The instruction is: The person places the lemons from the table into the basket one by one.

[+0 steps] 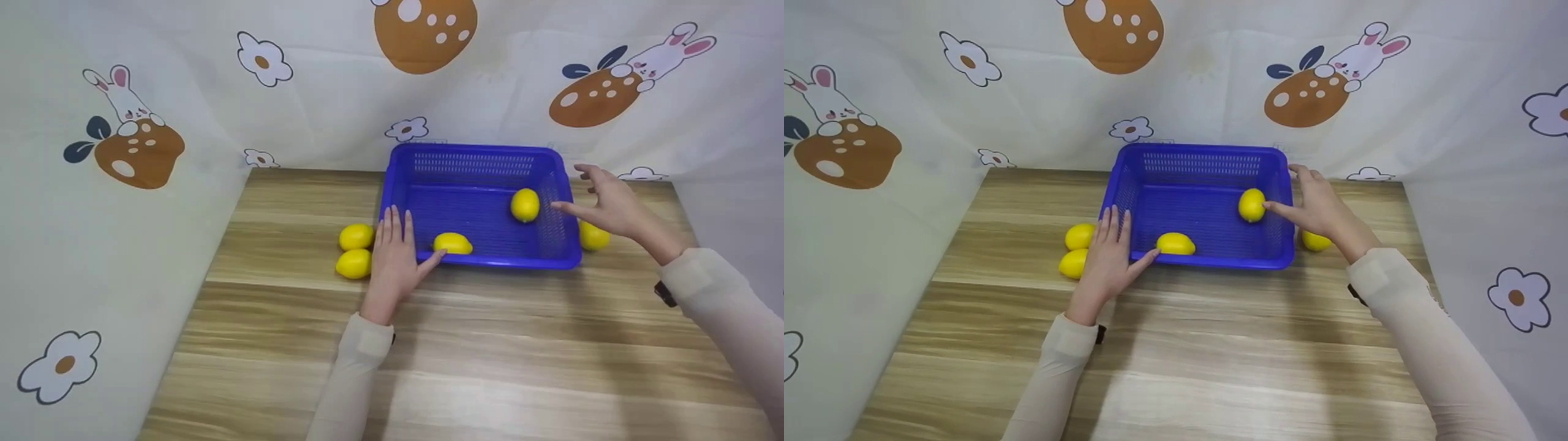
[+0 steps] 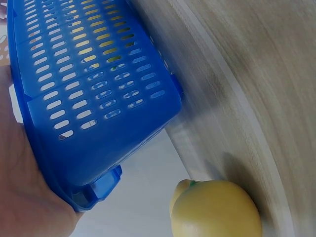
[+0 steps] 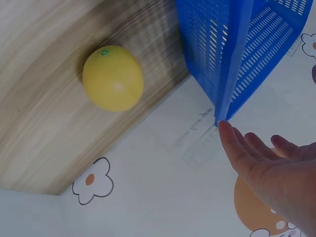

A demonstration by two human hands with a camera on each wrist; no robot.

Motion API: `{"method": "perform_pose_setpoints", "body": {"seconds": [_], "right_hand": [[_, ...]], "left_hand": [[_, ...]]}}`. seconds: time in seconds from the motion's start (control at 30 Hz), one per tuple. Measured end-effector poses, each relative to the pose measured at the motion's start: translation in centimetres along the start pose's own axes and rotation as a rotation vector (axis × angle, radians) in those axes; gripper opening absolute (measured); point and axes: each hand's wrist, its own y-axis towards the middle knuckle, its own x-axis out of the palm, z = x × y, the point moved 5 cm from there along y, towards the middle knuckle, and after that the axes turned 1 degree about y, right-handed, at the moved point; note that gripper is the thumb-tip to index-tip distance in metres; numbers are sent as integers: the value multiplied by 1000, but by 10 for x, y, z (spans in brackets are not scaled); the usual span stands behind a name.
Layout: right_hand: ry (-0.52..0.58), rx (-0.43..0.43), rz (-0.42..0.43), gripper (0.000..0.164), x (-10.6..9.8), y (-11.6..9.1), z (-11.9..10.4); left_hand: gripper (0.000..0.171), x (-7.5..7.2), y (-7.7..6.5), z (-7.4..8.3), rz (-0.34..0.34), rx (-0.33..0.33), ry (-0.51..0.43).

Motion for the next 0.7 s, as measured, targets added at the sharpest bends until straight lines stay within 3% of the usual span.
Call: {"method": "perform_pose_setpoints", "body": {"seconds": [0.7], "right_hand": [[60,71,23,100,6,-12,38]], "left_hand": [[106,1,-1,0,-26,-13,-9]]}}
